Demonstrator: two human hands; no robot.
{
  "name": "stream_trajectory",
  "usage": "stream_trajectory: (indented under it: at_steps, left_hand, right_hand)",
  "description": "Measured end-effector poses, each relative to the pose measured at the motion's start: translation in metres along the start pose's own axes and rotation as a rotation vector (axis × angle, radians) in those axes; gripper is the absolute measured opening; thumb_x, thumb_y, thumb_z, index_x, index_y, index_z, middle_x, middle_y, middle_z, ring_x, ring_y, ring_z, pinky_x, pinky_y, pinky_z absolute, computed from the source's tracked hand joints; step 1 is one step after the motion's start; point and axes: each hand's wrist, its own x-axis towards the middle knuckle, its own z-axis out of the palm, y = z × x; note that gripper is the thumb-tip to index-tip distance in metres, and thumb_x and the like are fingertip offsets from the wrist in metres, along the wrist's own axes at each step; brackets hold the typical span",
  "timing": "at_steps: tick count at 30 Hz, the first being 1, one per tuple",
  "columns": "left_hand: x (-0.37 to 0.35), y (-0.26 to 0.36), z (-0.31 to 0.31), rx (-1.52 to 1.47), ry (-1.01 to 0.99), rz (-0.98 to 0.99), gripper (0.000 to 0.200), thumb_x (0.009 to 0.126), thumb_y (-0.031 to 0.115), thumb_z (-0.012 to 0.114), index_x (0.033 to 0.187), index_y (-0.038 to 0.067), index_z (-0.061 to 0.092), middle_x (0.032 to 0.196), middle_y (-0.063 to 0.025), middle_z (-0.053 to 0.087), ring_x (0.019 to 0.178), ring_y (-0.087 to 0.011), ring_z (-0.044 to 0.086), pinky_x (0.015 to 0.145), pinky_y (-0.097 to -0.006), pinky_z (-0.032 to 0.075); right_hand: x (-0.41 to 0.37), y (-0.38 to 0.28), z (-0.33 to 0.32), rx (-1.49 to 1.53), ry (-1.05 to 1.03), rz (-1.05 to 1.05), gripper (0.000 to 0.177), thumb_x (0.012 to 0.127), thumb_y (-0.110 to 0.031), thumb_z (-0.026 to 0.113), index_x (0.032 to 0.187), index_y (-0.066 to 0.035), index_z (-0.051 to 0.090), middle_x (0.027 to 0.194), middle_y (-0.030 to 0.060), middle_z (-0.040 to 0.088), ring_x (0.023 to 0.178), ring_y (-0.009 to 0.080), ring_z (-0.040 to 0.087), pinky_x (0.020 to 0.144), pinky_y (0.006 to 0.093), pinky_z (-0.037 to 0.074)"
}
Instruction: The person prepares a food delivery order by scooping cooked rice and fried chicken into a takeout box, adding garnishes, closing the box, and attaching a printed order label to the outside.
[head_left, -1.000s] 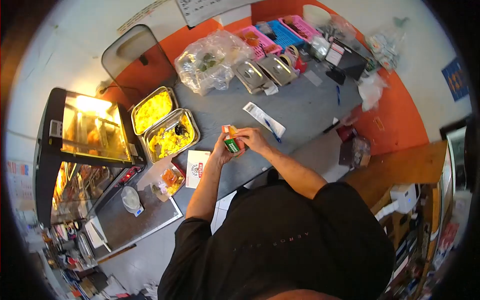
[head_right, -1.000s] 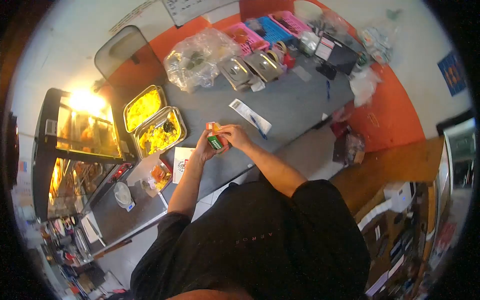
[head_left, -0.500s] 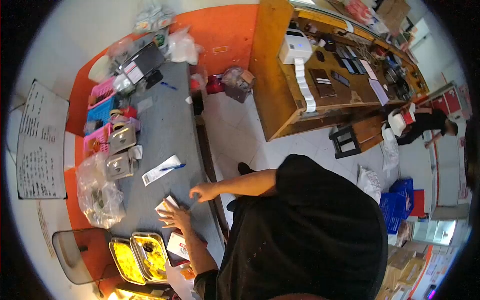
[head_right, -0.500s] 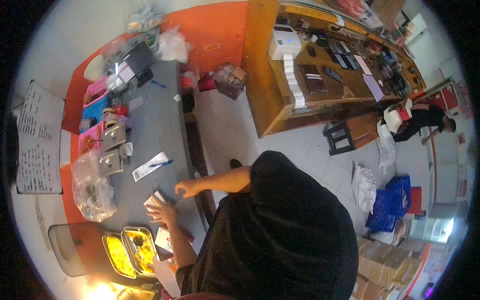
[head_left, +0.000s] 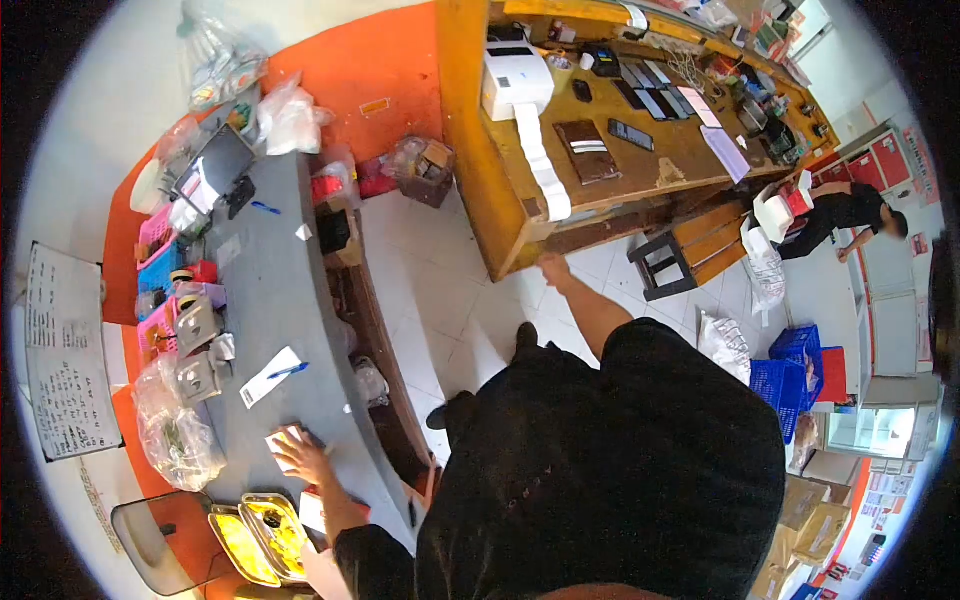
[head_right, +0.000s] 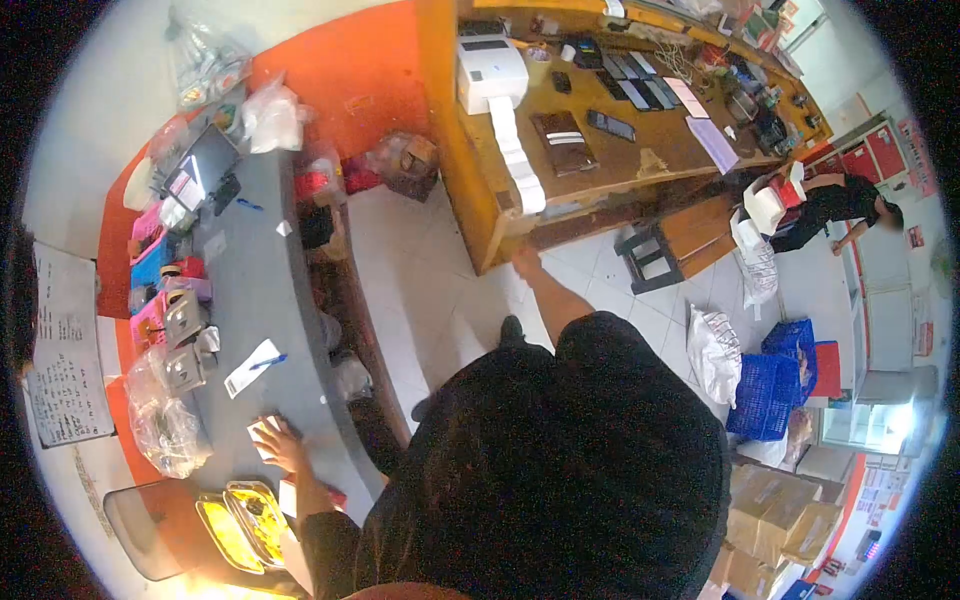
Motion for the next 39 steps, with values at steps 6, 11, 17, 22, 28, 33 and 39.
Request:
stream_trajectory:
  at_steps: [6,11,17,22,28,33,39]
  left_hand:
    - [0.027,0.020,-0.047,0.118,-0.105,-0.100,0.094,0.080,0.066,0.056,0.153,0.024,0.015,0.155,-0.0187,0.019,0.139,-0.0398,0.026,0.102,-0.0745,0.019]
    - [-0.015,0.186,-0.124,-0.515,0.280,-0.154,0.070,0.084,0.049,0.063,0.136,0.005,0.044,0.133,-0.0215,0.048,0.127,-0.0411,0.040,0.101,-0.0582,0.033]
    - [-0.055,0.426,-0.211,-1.398,0.049,0.413,0.049,0.082,0.020,0.072,0.122,0.000,0.054,0.117,-0.0185,0.058,0.113,-0.0336,0.052,0.100,-0.0421,0.038]
    - [-0.025,0.612,-0.296,-1.529,-0.380,0.751,0.052,0.084,0.019,0.069,0.129,-0.001,0.051,0.126,-0.0193,0.057,0.118,-0.0346,0.054,0.101,-0.0410,0.041]
    - [0.020,0.800,-0.283,-1.916,-0.351,0.541,0.049,0.086,0.013,0.068,0.128,-0.003,0.050,0.115,-0.0209,0.064,0.107,-0.0305,0.062,0.093,-0.0368,0.047]
    - [0.028,0.797,-0.315,-2.013,-0.584,0.647,0.039,0.086,0.003,0.065,0.122,-0.005,0.053,0.105,-0.0148,0.067,0.095,-0.0205,0.064,0.085,-0.0313,0.050]
    - [0.031,0.774,-0.326,-2.015,-0.750,0.725,0.030,0.086,-0.002,0.063,0.115,-0.006,0.057,0.101,-0.0124,0.068,0.093,-0.0169,0.064,0.082,-0.0288,0.050]
  right_hand:
    - [0.044,-0.049,-0.089,0.191,0.128,0.014,0.044,0.072,-0.022,0.071,0.114,-0.016,0.058,0.095,0.0044,0.059,0.090,0.0197,0.054,0.077,0.0482,0.049]
    - [0.050,-0.083,-0.122,0.123,-0.223,0.012,0.051,0.072,-0.021,0.067,0.121,-0.009,0.056,0.123,0.0147,0.054,0.118,0.0288,0.049,0.087,0.0510,0.048]
    - [0.075,-0.088,-0.119,-0.368,0.511,-0.375,0.031,0.078,-0.014,0.062,0.103,0.002,0.053,0.101,0.0209,0.058,0.107,0.0367,0.052,0.087,0.0490,0.045]
    - [0.095,-0.165,-0.127,-0.051,0.201,-0.654,0.021,0.081,-0.006,0.061,0.098,-0.003,0.049,0.092,0.0136,0.057,0.094,0.0293,0.058,0.084,0.0433,0.046]
    - [0.145,-0.201,-0.118,0.120,0.127,-0.701,0.026,0.087,-0.002,0.062,0.108,-0.006,0.048,0.102,0.0083,0.060,0.101,0.0197,0.059,0.083,0.0338,0.049]
    - [0.165,-0.213,-0.110,0.103,0.085,-0.764,0.028,0.090,-0.005,0.062,0.114,-0.006,0.050,0.109,0.0080,0.059,0.104,0.0184,0.057,0.080,0.0313,0.049]
    - [0.181,-0.242,-0.102,0.255,0.003,-0.775,0.027,0.086,-0.003,0.065,0.110,-0.005,0.054,0.100,0.0102,0.064,0.087,0.0160,0.063,0.070,0.0306,0.051]
